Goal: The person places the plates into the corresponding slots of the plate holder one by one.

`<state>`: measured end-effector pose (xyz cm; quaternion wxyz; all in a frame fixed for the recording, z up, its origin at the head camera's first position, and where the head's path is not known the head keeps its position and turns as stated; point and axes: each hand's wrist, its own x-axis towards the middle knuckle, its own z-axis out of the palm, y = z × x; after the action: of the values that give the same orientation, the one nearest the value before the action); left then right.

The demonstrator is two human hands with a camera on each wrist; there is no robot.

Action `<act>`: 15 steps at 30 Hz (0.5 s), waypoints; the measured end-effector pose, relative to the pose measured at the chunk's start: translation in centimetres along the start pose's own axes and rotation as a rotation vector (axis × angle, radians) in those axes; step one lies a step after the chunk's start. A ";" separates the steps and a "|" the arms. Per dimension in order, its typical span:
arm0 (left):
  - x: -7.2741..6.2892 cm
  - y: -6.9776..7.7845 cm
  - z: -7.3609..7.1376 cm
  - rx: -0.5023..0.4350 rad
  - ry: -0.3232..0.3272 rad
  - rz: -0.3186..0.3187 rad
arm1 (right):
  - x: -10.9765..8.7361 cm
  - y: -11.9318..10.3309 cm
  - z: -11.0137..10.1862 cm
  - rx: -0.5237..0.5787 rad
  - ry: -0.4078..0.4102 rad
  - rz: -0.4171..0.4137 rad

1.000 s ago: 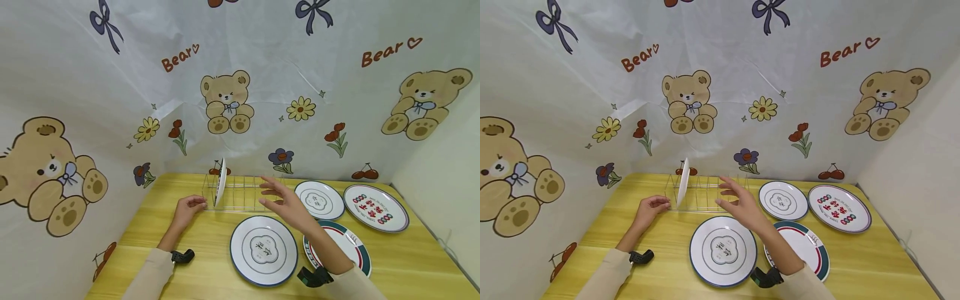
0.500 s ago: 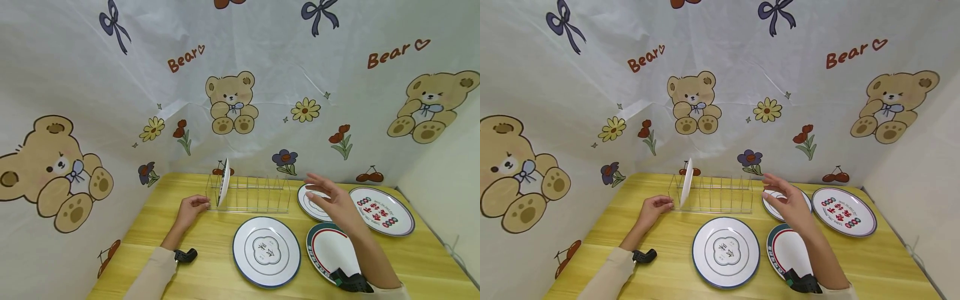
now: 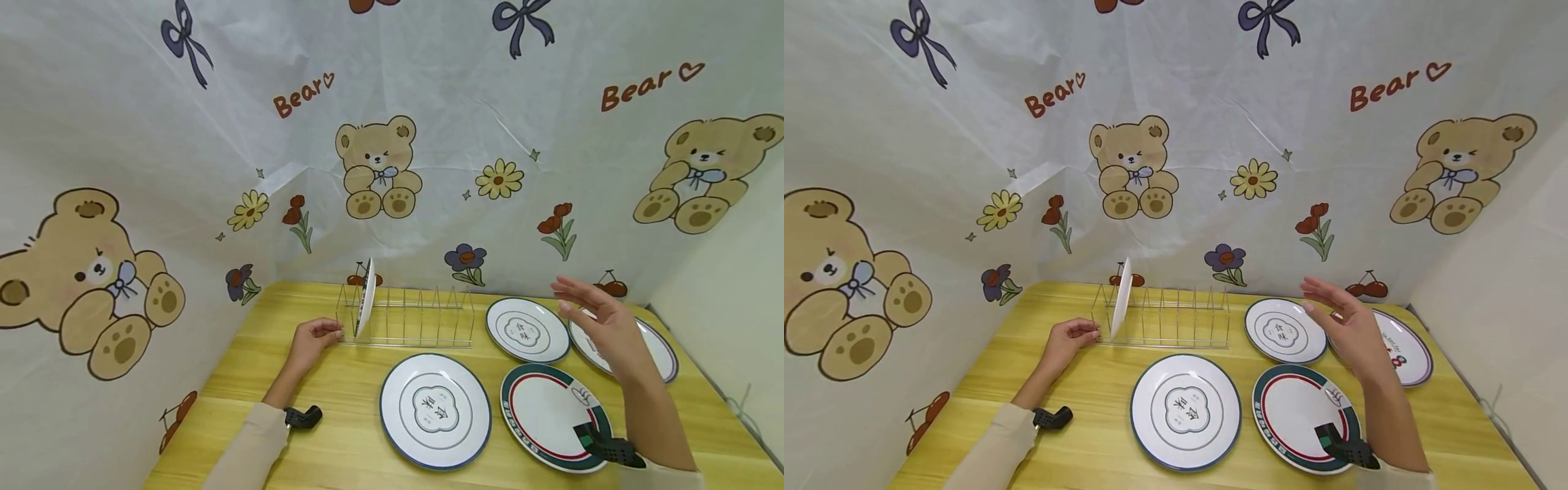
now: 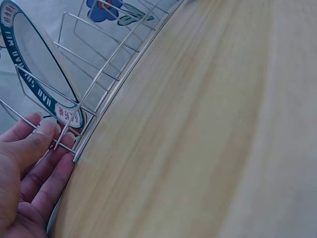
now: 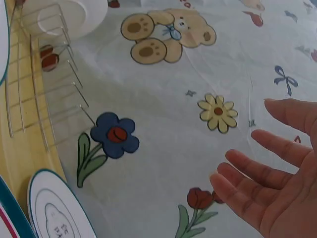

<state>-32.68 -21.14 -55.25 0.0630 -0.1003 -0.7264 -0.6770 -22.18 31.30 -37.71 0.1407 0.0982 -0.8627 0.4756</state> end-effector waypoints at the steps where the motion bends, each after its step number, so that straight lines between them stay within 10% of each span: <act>1: 0.0 0.0 -0.1 0.005 -0.001 -0.003 | 0.0 0.5 -0.4 0.008 0.011 0.001; 10: 0.0 0.3 -0.2 0.008 0.022 0.005 | -0.2 6.0 -4.3 0.324 0.167 0.056; 15: -0.2 0.2 0.1 0.019 -0.007 -0.005 | -0.7 9.8 -6.5 0.312 0.265 0.195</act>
<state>-32.48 -21.08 -55.13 0.0599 -0.1004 -0.7332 -0.6699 -23.53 41.97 -42.39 0.1891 -0.0285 -0.7580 0.6235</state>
